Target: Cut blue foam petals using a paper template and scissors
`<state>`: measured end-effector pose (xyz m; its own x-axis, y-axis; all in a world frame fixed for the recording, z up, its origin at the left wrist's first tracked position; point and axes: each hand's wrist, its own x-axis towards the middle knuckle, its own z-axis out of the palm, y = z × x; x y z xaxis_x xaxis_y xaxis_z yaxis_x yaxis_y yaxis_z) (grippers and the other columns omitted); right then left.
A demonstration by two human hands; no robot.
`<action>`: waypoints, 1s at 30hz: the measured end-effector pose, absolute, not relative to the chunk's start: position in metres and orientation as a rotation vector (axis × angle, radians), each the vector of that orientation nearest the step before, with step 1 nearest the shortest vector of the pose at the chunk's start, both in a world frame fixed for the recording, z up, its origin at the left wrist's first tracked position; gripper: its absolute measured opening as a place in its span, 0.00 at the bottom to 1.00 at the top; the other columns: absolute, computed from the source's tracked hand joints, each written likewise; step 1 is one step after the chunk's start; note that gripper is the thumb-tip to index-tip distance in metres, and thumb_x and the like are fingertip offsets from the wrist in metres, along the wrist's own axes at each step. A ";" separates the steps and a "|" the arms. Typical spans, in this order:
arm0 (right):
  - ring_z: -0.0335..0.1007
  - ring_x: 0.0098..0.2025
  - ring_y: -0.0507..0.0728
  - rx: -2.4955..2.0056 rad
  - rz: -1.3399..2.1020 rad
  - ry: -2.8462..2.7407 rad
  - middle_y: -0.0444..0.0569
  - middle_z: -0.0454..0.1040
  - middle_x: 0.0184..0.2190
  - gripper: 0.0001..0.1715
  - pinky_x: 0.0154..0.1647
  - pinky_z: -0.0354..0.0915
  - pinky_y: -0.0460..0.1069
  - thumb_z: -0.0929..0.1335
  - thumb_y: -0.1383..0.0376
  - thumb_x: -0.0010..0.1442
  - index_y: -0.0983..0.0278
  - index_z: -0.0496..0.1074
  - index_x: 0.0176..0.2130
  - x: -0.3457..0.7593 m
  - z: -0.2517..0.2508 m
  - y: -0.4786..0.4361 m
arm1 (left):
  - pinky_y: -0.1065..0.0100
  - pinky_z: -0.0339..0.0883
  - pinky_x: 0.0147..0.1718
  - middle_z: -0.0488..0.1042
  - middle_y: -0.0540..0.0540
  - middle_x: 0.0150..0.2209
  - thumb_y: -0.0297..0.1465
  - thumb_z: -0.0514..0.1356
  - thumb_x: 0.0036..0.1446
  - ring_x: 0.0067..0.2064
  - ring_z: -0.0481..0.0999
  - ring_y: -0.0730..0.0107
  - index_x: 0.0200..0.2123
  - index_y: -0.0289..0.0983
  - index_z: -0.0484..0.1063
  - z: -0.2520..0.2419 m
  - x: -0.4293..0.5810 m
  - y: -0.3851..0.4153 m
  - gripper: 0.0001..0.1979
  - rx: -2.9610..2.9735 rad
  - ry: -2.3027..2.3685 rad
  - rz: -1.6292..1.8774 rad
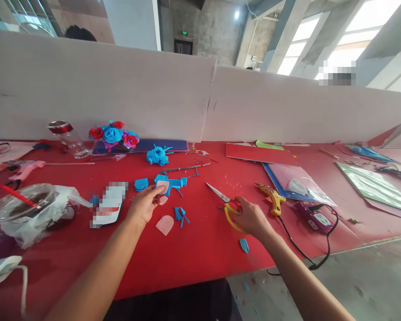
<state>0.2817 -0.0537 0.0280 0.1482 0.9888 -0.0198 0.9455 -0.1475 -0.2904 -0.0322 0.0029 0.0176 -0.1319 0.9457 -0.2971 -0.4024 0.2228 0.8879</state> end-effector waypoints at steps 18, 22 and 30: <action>0.61 0.32 0.52 -1.131 1.641 -1.086 0.44 0.64 0.34 0.32 0.33 0.60 0.48 0.71 0.45 0.49 0.54 0.65 0.50 0.152 0.049 -0.137 | 0.74 0.61 0.26 0.75 0.54 0.25 0.23 0.68 0.39 0.26 0.71 0.80 0.27 0.37 0.72 0.083 0.040 -0.023 0.10 0.248 0.934 1.471; 0.57 0.26 0.49 -1.100 1.619 -1.112 0.41 0.61 0.31 0.32 0.25 0.56 0.45 0.68 0.44 0.53 0.54 0.61 0.52 0.149 0.051 -0.138 | 0.74 0.65 0.30 0.76 0.51 0.29 0.22 0.67 0.43 0.29 0.73 0.79 0.28 0.37 0.73 0.080 0.047 -0.036 0.08 0.137 0.939 1.409; 0.50 0.19 0.47 -1.168 1.547 -1.036 0.36 0.55 0.22 0.25 0.19 0.52 0.43 0.59 0.44 0.62 0.59 0.60 0.47 0.139 0.024 -0.141 | 0.74 0.67 0.31 0.75 0.49 0.30 0.22 0.63 0.50 0.30 0.74 0.78 0.28 0.35 0.72 0.075 0.061 -0.045 0.04 0.055 0.946 1.434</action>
<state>0.1385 -0.1412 0.0238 -0.1386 0.9675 -0.2116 -0.1727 -0.2340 -0.9568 0.0613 -0.0453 0.0750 -0.1461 0.8453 -0.5139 -0.8048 0.2005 0.5586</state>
